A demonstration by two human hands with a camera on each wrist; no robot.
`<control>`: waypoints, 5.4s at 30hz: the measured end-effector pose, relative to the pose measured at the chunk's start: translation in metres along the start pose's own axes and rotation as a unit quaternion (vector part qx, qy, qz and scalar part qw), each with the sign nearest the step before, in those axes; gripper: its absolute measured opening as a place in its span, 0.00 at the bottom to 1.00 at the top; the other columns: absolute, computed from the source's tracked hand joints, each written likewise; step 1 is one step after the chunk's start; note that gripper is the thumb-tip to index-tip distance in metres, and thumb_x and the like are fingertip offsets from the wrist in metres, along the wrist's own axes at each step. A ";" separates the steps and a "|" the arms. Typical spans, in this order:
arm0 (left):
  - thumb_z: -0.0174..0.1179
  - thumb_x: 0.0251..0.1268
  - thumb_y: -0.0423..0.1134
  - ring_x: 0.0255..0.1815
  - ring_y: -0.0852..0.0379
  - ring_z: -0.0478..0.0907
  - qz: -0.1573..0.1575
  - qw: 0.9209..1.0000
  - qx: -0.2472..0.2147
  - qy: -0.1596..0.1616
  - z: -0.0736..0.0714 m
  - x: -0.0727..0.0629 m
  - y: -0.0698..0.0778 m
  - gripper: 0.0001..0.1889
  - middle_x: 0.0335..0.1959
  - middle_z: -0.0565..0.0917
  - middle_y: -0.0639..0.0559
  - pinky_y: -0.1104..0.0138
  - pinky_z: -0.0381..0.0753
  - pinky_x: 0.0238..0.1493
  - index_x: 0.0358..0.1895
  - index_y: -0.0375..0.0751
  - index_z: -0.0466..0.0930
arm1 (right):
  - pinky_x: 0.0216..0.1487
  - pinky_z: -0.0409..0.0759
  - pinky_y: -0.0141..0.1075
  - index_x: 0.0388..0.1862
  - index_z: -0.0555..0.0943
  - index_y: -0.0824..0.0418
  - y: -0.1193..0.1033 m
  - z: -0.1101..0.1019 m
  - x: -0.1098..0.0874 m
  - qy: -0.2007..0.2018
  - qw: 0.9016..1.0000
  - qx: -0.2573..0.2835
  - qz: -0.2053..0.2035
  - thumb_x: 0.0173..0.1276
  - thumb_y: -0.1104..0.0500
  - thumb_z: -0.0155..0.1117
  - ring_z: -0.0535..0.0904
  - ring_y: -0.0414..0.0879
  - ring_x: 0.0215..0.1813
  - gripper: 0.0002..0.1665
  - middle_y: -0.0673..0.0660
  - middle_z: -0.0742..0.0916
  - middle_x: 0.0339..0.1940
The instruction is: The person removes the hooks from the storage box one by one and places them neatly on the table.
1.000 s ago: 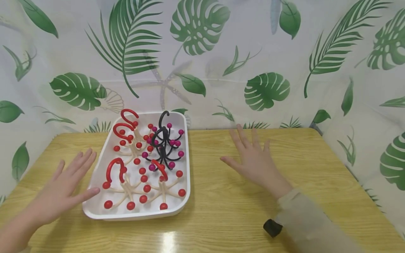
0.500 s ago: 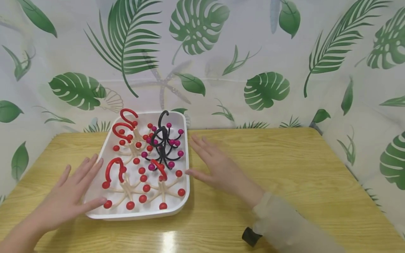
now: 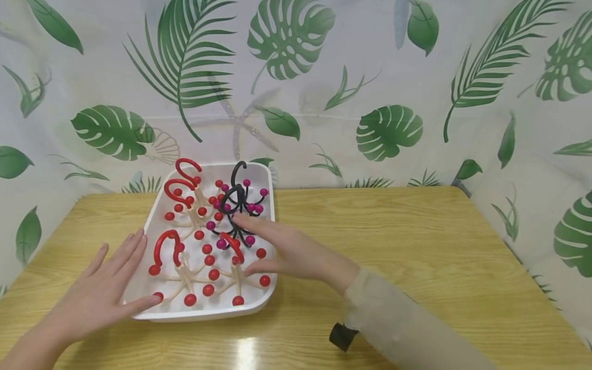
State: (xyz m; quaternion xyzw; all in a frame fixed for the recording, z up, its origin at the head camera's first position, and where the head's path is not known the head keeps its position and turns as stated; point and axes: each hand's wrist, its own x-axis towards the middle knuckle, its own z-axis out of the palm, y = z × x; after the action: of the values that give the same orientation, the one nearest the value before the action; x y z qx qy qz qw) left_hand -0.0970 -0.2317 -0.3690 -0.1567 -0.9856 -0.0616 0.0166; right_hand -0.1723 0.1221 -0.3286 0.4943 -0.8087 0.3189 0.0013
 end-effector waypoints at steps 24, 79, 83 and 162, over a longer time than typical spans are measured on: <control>0.54 0.36 0.82 0.77 0.47 0.37 0.007 0.997 -0.066 -0.046 -0.003 -0.004 0.000 0.70 0.78 0.38 0.43 0.58 0.24 0.72 0.76 0.35 0.38 | 0.64 0.68 0.35 0.73 0.64 0.56 -0.001 0.010 0.024 -0.041 0.999 0.006 -0.024 0.57 0.54 0.74 0.66 0.43 0.68 0.47 0.50 0.72 0.70; 0.58 0.33 0.81 0.75 0.39 0.42 -0.049 0.992 -0.115 -0.023 0.010 -0.013 0.003 0.73 0.77 0.39 0.40 0.52 0.36 0.73 0.76 0.37 0.34 | 0.61 0.73 0.39 0.59 0.75 0.69 -0.015 -0.018 0.023 0.169 0.981 -0.009 -0.092 0.39 0.61 0.83 0.77 0.51 0.60 0.45 0.60 0.82 0.57; 0.59 0.33 0.81 0.75 0.40 0.42 -0.049 0.992 -0.113 -0.022 0.011 -0.012 0.003 0.73 0.77 0.38 0.41 0.52 0.36 0.74 0.76 0.37 0.34 | 0.59 0.75 0.38 0.60 0.74 0.70 -0.015 -0.030 0.018 0.184 0.980 0.005 -0.078 0.38 0.65 0.82 0.77 0.52 0.60 0.46 0.61 0.81 0.58; 0.60 0.34 0.80 0.76 0.42 0.42 -0.046 0.993 -0.106 -0.023 0.010 -0.008 0.003 0.72 0.78 0.39 0.43 0.52 0.40 0.74 0.76 0.36 0.35 | 0.54 0.79 0.43 0.60 0.77 0.60 0.116 -0.064 0.015 0.196 0.951 0.043 0.234 0.67 0.68 0.61 0.79 0.52 0.55 0.22 0.58 0.82 0.55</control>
State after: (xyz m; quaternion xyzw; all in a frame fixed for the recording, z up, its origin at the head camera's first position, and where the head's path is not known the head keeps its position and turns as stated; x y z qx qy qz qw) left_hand -0.0891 -0.2303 -0.3786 -0.1134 -0.9798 -0.1628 -0.0257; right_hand -0.2930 0.1786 -0.3329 0.2185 -0.8713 0.4347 0.0636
